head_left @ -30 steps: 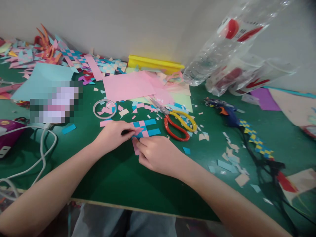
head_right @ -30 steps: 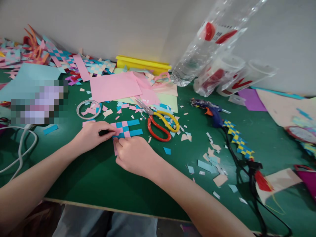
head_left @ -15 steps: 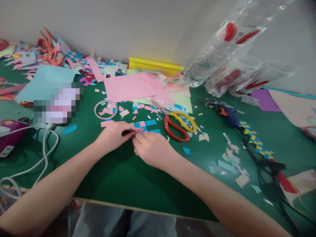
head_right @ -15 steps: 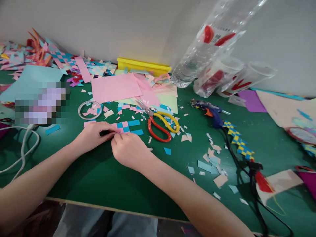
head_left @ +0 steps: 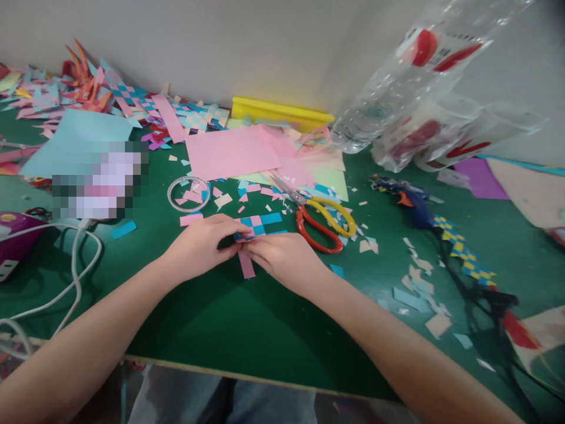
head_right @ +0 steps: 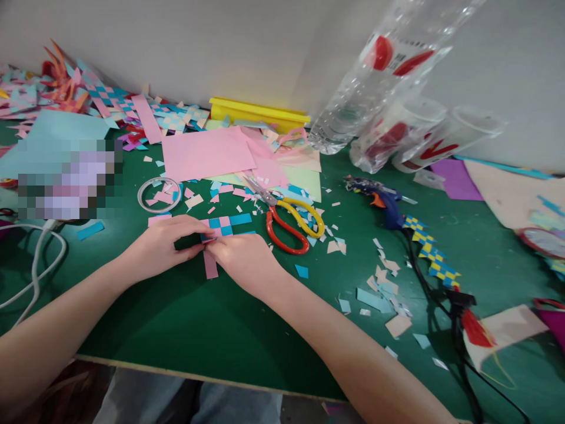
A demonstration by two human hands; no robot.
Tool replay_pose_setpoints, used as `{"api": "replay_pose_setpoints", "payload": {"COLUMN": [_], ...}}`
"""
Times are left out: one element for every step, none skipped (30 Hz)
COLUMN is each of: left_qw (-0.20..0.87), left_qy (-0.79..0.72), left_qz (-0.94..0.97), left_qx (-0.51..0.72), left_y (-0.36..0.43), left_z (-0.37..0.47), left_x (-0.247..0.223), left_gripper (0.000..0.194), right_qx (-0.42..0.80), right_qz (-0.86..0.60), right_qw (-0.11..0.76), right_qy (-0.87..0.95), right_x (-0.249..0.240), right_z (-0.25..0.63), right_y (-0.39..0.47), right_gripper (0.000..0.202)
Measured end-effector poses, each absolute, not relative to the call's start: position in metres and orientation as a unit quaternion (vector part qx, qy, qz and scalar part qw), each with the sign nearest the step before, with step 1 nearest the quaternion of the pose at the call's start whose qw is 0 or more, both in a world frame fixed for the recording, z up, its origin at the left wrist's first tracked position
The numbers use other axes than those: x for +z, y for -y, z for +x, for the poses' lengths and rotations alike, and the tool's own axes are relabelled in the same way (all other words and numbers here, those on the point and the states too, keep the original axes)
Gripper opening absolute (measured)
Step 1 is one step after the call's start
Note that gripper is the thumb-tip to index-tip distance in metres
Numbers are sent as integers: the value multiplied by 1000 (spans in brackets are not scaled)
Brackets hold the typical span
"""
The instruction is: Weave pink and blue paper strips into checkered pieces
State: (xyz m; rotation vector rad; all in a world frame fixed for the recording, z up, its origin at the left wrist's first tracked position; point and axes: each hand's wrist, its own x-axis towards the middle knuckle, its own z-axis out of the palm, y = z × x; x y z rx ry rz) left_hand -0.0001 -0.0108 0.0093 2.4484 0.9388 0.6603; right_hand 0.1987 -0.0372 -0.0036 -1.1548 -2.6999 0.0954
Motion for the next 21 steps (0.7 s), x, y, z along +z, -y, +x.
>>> {"api": "replay_pose_setpoints", "payload": {"left_qw": [182,134,84,39,4,-19,-35,-43,-47,-48,-46,-42,-37,-33,-30,-27,-25,-24,-22,-20,-17], "left_qy": [-343,-352,-351,-332,-302,-266,-233,-208,-195,-189,-190,-191,-193,-196,-198,-199,-200,-201,-201,-200,-201], "left_qz": [890,893,898,905,915,929,942,954,963,969,973,975,976,976,975,975,974,974,974,974,974], "left_qx": [241,247,253,263,266,257,239,212,180,150,125,108,98,94,94,96,99,102,103,103,100], "left_y": [13,15,17,19,21,22,23,24,24,25,25,25,25,25,25,25,24,24,24,24,24], "left_z": [-1,-2,-3,-4,-4,-4,-4,-3,-3,-3,-2,-3,-3,-3,-3,-3,-3,-3,-3,-3,-3], "left_x": [12,14,16,18,18,17,15,13,11,9,7,6,5,5,6,6,6,7,7,7,7], "left_gripper": [19,15,13,19,27,30,30,26,22,19,18,19,20,22,25,27,30,31,32,31,31], "right_qx": [34,37,41,48,56,62,68,72,77,80,84,88,90,91,90,89,86,82,78,75,74], "right_qz": [-394,-399,-404,-409,-412,-414,-416,-417,-418,-419,-420,-420,-421,-420,-418,-415,-411,-407,-403,-399,-394], "right_qw": [108,115,120,122,123,122,119,117,115,114,114,114,116,118,122,125,130,134,138,138,136], "right_qy": [912,909,906,903,901,900,899,899,898,897,897,896,895,895,895,897,898,900,902,904,906], "right_x": [-4,-5,-6,-6,-6,-6,-6,-5,-5,-4,-3,-3,-3,-3,-3,-4,-4,-4,-4,-4,-2], "right_z": [199,198,198,198,198,199,199,199,199,199,199,199,199,199,199,199,199,200,200,201,201], "right_y": [37,36,36,35,35,34,34,33,33,32,32,32,32,31,31,32,32,32,33,33,33], "right_gripper": [18,18,18,19,19,20,20,20,20,20,20,20,20,20,20,20,19,18,17,16,16]}}
